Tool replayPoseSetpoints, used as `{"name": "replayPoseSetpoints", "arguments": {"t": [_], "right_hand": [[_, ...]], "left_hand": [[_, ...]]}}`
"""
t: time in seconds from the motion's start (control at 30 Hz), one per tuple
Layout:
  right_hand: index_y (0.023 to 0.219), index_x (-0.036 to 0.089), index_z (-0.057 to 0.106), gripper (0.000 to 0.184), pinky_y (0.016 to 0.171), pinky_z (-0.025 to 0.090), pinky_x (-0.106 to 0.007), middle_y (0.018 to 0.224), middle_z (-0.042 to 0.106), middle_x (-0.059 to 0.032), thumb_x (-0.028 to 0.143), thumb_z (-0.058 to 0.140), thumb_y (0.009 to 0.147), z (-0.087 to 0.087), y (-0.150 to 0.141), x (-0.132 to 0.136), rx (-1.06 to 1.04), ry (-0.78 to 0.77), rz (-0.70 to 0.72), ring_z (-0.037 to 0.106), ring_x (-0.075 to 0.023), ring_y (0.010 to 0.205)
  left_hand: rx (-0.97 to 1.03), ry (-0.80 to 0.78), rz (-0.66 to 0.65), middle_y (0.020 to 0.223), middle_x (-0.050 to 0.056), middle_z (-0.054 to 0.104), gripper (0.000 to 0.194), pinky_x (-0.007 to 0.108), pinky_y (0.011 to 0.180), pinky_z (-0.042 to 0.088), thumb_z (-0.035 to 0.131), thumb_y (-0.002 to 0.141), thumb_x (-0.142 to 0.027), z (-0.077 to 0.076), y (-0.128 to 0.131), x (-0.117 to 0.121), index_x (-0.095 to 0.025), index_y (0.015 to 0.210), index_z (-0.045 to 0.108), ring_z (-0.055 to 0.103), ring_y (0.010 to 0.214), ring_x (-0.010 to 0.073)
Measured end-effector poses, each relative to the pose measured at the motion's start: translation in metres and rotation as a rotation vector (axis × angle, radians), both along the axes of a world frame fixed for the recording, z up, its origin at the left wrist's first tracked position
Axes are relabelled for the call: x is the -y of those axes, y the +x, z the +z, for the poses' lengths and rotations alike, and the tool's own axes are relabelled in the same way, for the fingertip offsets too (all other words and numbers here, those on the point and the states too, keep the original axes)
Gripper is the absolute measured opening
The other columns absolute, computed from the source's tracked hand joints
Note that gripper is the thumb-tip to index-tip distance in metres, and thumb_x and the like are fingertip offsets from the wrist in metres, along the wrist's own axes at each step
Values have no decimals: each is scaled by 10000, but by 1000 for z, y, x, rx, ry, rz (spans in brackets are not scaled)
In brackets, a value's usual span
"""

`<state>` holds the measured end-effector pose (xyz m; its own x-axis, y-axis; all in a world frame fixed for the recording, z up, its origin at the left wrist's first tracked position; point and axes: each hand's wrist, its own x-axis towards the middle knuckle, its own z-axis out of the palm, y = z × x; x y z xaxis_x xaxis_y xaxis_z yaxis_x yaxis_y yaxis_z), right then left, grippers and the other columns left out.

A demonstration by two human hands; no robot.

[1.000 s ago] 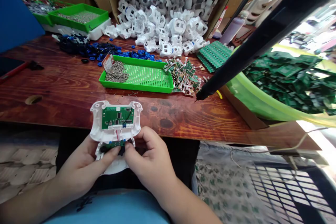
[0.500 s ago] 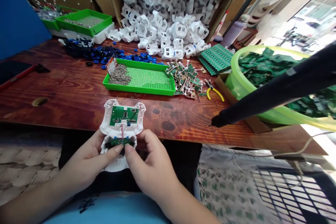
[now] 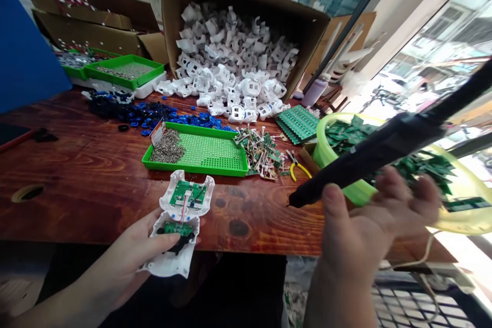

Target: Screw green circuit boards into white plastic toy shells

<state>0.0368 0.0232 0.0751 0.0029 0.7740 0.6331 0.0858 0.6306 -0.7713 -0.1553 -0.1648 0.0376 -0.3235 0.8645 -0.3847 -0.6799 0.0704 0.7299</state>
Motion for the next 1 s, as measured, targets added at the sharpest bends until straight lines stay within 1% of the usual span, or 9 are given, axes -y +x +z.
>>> {"name": "replayPoseSetpoints", "arguments": {"t": [0.1, 0.17, 0.3, 0.4, 0.5, 0.63, 0.73, 0.87, 1.0], "right_hand": [[1033, 292, 554, 441, 885, 418, -330, 934, 605, 1, 219, 751, 645, 11, -11, -22, -74, -45, 38, 595, -162, 903], [916, 252, 571, 281, 827, 449, -358, 851, 617, -10, 232, 718, 677, 10, -20, -27, -82, -81, 79, 617, -166, 808], [916, 256, 511, 226, 668, 495, -371, 712, 634, 0, 213, 617, 720, 8, -39, -22, -139, -122, 190, 620, -178, 636], [881, 215, 506, 210, 476, 461, -297, 582, 589, 18, 195, 564, 680, 14, -55, -15, -219, -157, 354, 559, -156, 486], [892, 199, 498, 209, 424, 441, -276, 543, 561, 32, 273, 579, 714, 21, -81, -16, -278, -160, 466, 526, -139, 431], [866, 219, 475, 254, 410, 450, -265, 508, 552, 64, 417, 594, 761, 17, -125, -37, -324, 20, 466, 534, -132, 390], [839, 227, 460, 268, 407, 453, -240, 500, 548, 83, 435, 606, 757, 8, -152, -59, -308, 49, 461, 541, -117, 384], [824, 228, 433, 280, 383, 435, -206, 498, 532, 98, 446, 600, 769, -1, -170, -75, -268, 21, 454, 537, -97, 379], [816, 233, 414, 292, 364, 421, -195, 487, 520, 106, 456, 597, 769, -9, -177, -77, -287, 50, 465, 525, -90, 365]], "left_hand": [[10, 26, -16, 801, 24, 706, 298, 216, 593, 438, 685, 674, -159, -2, -2, -13, -177, 970, 654, 611, 682, 143], [34, 25, -25, 797, 15, 708, 335, 221, 596, 431, 669, 676, -142, -2, -2, -20, -187, 1007, 650, 606, 664, 140], [121, 40, -65, 804, 24, 714, 345, 225, 635, 433, 684, 661, -151, 0, -2, -30, -186, 1004, 660, 622, 716, 159], [167, 2, -93, 839, 38, 716, 322, 237, 670, 446, 703, 639, -177, -3, -5, -34, -186, 958, 659, 635, 765, 180], [152, -74, -126, 853, 52, 715, 365, 259, 682, 456, 727, 602, -195, -8, -9, -35, -179, 957, 645, 634, 774, 198], [92, -151, -144, 864, 62, 711, 437, 321, 725, 460, 723, 595, -226, -14, -13, -34, -187, 1018, 616, 638, 793, 236], [80, -165, -144, 867, 73, 710, 434, 360, 738, 460, 700, 610, -237, -16, -14, -34, -193, 1030, 604, 641, 827, 271], [62, -173, -130, 982, 109, 699, 465, 319, 671, 462, 703, 616, -252, -19, -14, -34, -193, 1064, 595, 580, 1027, 333], [75, -191, -141, 996, 101, 705, 513, 329, 692, 471, 710, 627, -256, -23, -13, -35, -206, 1116, 564, 611, 962, 310]]}}
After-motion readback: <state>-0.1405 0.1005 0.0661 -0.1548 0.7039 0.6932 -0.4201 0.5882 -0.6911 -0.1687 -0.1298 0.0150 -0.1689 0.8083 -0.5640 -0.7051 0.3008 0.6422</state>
